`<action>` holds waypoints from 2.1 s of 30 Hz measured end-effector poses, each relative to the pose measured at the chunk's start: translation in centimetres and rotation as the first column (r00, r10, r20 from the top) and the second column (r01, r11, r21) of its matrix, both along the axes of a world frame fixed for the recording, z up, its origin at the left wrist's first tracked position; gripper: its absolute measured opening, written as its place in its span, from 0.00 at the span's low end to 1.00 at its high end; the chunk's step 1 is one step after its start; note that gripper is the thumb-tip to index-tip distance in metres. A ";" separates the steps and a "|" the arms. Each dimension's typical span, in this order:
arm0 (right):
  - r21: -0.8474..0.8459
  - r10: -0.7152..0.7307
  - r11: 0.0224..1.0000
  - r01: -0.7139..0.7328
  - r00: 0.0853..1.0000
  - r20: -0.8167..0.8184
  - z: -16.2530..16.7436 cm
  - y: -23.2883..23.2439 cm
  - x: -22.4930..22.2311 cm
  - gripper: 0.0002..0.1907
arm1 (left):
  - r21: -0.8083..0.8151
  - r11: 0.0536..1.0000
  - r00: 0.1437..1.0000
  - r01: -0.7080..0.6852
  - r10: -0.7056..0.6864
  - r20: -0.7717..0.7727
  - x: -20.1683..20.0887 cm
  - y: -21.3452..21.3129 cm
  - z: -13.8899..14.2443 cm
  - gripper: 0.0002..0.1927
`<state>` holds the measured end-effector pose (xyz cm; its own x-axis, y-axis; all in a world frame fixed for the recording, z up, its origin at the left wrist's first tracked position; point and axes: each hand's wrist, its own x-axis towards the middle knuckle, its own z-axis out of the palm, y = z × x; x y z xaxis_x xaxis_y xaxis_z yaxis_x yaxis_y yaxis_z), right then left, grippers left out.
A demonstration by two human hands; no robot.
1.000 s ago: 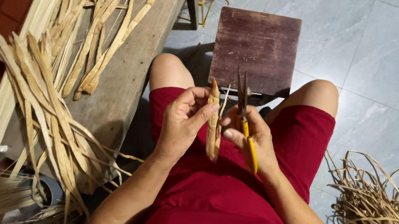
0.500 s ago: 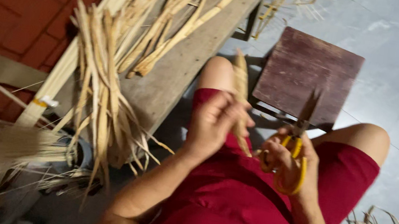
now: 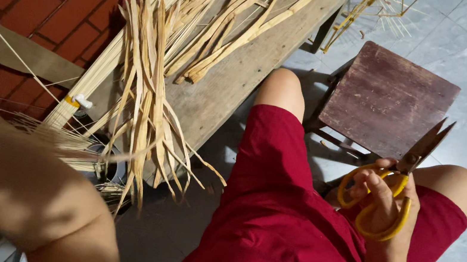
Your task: The person sits on a low stool and trims dried bamboo weaving strips with scissors, cutting off rough edges and peeling thin strips by hand. They repeatedly take strips from a pile on the bench beside them, trim them, and set the trimmed pieces aside.
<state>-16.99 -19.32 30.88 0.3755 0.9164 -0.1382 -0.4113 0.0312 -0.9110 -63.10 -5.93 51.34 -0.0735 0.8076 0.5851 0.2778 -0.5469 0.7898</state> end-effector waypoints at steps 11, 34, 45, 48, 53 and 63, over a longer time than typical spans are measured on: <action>-0.030 0.003 1.000 0.000 0.995 0.104 1.2 0.3 -1.7 0.15 | -0.254 0.842 0.755 -0.476 0.243 -0.609 -5.6 16.6 -8.3 0.06; 0.000 0.032 0.999 -0.032 0.998 -0.046 -0.1 -0.1 -1.9 0.12 | 0.006 0.877 0.486 -0.480 0.271 -0.831 8.4 12.9 -27.5 0.09; -0.064 0.040 0.997 -0.042 0.999 -0.024 -0.7 -0.3 -0.9 0.14 | -0.174 0.979 0.992 -0.109 0.095 -0.087 9.8 5.8 -13.3 0.06; -0.039 0.047 0.998 -0.050 0.997 -0.063 0.0 -0.4 -1.2 0.13 | 0.123 0.991 0.983 0.050 -0.071 0.171 10.5 3.4 -9.1 0.14; -0.112 0.010 0.994 -0.003 0.998 0.060 2.1 -0.5 -1.8 0.14 | 0.327 0.933 0.952 0.152 -0.226 0.204 15.2 -2.7 -6.8 0.12; 0.344 -0.150 0.935 0.088 0.976 0.159 6.1 -3.5 -1.1 0.21 | -0.045 0.683 0.684 0.729 -0.728 0.038 27.7 -7.0 -8.9 0.11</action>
<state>-18.05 -22.84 36.99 0.4747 0.8447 0.2473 -0.2158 0.3841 -0.8977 -35.39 -12.97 42.48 0.5425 0.6392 0.5451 -0.2031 -0.5298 0.8234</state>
